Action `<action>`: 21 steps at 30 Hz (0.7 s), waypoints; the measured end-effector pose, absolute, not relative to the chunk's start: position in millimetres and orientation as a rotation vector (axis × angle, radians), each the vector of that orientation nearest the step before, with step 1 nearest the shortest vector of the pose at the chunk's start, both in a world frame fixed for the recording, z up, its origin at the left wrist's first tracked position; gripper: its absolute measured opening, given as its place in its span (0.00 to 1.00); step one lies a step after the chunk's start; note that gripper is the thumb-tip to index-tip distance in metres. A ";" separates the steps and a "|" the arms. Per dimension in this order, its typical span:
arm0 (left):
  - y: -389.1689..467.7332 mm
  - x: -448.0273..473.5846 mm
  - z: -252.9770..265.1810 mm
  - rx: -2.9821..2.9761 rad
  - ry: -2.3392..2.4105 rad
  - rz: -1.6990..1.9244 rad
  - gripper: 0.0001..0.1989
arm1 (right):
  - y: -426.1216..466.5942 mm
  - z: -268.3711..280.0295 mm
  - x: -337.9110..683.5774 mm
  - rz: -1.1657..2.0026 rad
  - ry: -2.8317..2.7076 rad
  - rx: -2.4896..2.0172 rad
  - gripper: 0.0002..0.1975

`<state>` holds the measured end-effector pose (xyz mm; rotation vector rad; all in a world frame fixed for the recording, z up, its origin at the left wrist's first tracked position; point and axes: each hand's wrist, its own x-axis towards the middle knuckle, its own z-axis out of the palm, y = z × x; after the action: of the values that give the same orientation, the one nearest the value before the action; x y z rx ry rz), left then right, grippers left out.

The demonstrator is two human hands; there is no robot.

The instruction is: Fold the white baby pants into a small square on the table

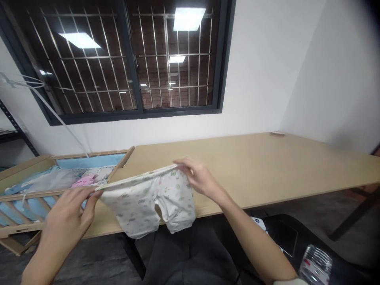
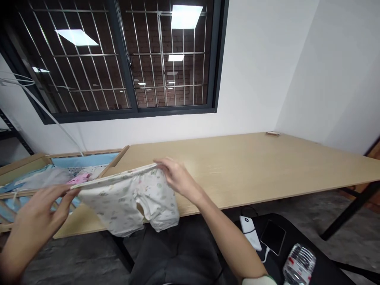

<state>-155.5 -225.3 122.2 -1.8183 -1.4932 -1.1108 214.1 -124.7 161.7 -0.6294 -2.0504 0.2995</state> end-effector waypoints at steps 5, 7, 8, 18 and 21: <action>-137.8 -122.0 147.4 -1.849 -1.367 -1.006 0.12 | -74.9 178.1 238.2 0.148 -2.045 -0.896 0.12; -101.2 -110.8 141.5 -1.907 -1.427 -0.967 0.15 | -48.6 172.8 244.6 0.109 -2.085 -1.009 0.10; -83.7 -104.9 135.2 -1.953 -1.496 -0.927 0.16 | -34.4 167.1 246.8 0.073 -2.109 -1.061 0.10; 15.0 -44.4 28.5 -2.173 -1.911 -0.607 0.14 | 71.2 51.3 238.6 0.215 -2.215 -1.569 0.11; 21.8 -37.6 8.8 -2.158 -1.988 -0.526 0.14 | 73.0 29.1 235.4 0.216 -2.236 -1.586 0.10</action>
<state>-37.6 21.8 8.8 -2.1580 -1.9883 -0.5257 235.4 73.0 29.1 -1.5863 -2.2358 0.2162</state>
